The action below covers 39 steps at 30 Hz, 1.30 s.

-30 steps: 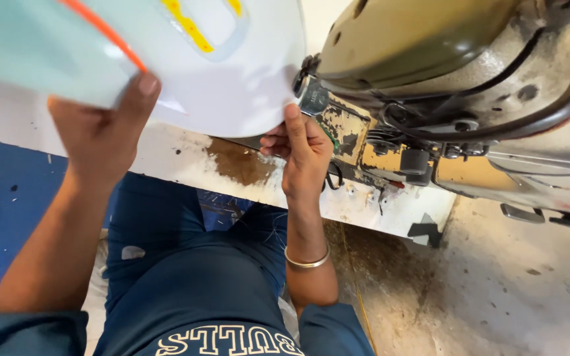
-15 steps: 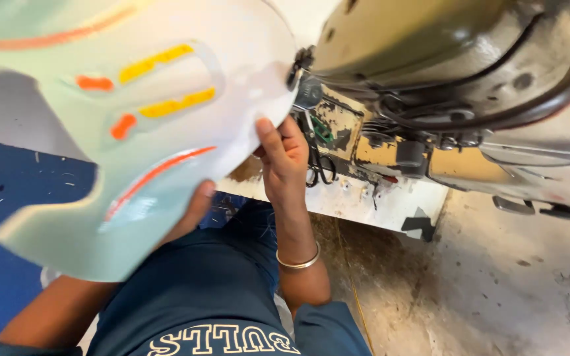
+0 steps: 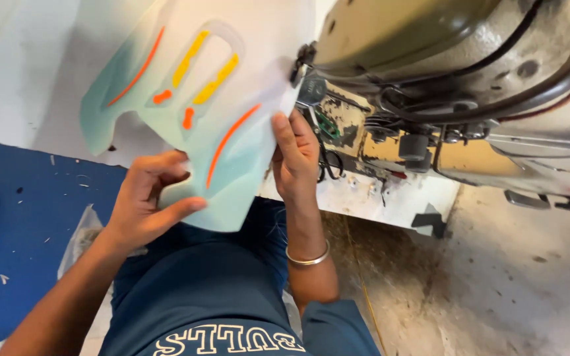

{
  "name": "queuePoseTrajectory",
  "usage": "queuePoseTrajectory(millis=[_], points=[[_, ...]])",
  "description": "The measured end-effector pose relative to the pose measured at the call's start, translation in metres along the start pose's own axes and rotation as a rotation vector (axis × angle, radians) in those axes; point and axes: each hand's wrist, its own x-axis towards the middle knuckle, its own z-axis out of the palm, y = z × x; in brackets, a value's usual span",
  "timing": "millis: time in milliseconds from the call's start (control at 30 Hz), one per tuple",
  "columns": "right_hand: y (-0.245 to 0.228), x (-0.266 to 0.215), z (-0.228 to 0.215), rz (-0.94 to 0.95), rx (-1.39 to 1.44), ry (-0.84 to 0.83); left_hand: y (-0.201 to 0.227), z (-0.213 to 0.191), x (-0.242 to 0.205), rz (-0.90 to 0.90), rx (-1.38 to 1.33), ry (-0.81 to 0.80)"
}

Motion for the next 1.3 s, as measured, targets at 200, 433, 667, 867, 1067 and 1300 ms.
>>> queuePoseTrajectory(millis=[200, 433, 667, 867, 1067, 1300], points=[[-0.006, -0.001, 0.003, 0.017, -0.037, -0.013, 0.012, 0.03, 0.03, 0.133, 0.792, 0.067], [-0.002, 0.001, -0.001, 0.034, -0.047, -0.013, 0.011, 0.032, 0.065, 0.188, 0.848, 0.031], [0.001, 0.002, -0.004, -0.02, -0.116, -0.046, 0.017, 0.03, 0.099, 0.267, 0.788, -0.022], [-0.006, 0.006, 0.005, -0.017, -0.167, -0.019, 0.017, 0.031, 0.125, 0.248, 0.662, -0.066], [0.001, 0.01, -0.015, -0.032, -0.177, 0.006, 0.011, 0.024, 0.153, 0.289, 0.712, -0.07], [0.0, 0.012, -0.075, -0.27, -0.699, 0.216, 0.008, 0.022, 0.186, 0.248, 0.626, -0.116]])
